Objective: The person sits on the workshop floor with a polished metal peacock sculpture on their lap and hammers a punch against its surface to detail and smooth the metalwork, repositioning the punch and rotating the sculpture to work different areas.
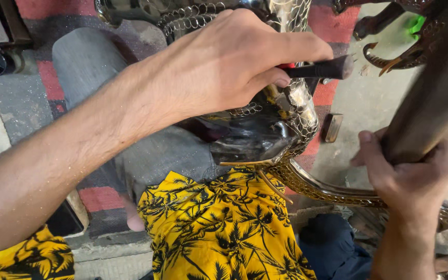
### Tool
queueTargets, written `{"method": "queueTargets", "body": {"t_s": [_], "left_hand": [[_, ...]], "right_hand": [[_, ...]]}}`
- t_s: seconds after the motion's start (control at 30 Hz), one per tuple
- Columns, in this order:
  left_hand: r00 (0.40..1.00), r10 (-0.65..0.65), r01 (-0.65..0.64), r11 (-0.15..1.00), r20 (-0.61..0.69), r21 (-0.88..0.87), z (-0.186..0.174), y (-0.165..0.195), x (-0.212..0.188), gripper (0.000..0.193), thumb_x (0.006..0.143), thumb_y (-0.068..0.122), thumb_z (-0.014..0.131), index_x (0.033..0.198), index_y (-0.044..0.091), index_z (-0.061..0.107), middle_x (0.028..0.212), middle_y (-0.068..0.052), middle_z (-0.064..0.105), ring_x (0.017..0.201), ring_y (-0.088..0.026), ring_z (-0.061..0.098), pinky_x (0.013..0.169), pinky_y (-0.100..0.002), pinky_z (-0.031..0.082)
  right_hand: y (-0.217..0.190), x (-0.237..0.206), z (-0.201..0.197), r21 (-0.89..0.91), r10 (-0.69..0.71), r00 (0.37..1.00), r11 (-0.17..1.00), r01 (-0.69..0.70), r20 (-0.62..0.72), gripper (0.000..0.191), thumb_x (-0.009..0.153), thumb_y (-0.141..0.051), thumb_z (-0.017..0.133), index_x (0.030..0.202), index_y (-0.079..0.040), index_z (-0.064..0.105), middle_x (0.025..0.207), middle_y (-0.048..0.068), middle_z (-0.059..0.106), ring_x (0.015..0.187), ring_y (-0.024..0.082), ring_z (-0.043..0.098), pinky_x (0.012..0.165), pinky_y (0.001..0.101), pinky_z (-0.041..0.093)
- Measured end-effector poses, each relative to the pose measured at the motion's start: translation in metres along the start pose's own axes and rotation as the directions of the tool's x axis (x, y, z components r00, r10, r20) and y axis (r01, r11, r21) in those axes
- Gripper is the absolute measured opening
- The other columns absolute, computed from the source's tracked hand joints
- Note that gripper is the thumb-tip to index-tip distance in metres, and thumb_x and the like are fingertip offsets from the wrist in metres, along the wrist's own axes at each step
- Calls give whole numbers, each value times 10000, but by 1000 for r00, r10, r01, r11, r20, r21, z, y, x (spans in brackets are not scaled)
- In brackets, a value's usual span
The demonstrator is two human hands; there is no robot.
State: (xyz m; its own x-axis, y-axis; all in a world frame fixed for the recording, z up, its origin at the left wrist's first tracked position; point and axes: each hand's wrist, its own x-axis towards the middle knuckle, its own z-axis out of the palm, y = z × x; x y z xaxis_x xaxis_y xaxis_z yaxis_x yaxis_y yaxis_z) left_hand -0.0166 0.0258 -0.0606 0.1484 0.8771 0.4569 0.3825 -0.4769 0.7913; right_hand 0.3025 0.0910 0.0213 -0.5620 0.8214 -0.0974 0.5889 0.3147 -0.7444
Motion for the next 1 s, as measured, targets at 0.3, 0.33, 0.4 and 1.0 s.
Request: {"method": "queueTargets", "body": {"t_s": [0.3,0.33,0.4,1.0], "left_hand": [[999,-35,36,999,42,-15,-1,6,1,455,919,-39,695,1327,148,620,823,-162,714,795,-371,722,665,-460,562],[998,-23,21,999,51,31,0,5,2,458,922,-33,711,1335,152,636,826,-177,712,789,-382,715,661,-469,551],[997,-9,0,993,75,117,1,3,5,458,909,-18,733,1326,159,659,807,-190,709,765,-392,710,656,-475,548],[875,-80,-92,941,478,326,-4,8,38,375,817,71,731,1115,299,751,770,-100,723,717,-346,720,557,-490,542]], "right_hand": [[4,4,11,-222,-250,968,943,249,23,250,913,-33,693,966,82,476,719,169,579,520,247,550,488,346,430],[6,1,13,-47,-197,979,980,194,-51,253,961,-89,646,1026,78,468,755,108,591,546,184,575,501,288,463],[12,-4,19,52,-131,987,989,137,-94,243,1010,-125,576,1112,75,482,749,54,605,562,137,600,513,244,491],[57,-70,78,197,-54,974,975,99,-220,443,1111,-261,674,1269,15,365,921,117,610,697,173,614,633,293,524]]}}
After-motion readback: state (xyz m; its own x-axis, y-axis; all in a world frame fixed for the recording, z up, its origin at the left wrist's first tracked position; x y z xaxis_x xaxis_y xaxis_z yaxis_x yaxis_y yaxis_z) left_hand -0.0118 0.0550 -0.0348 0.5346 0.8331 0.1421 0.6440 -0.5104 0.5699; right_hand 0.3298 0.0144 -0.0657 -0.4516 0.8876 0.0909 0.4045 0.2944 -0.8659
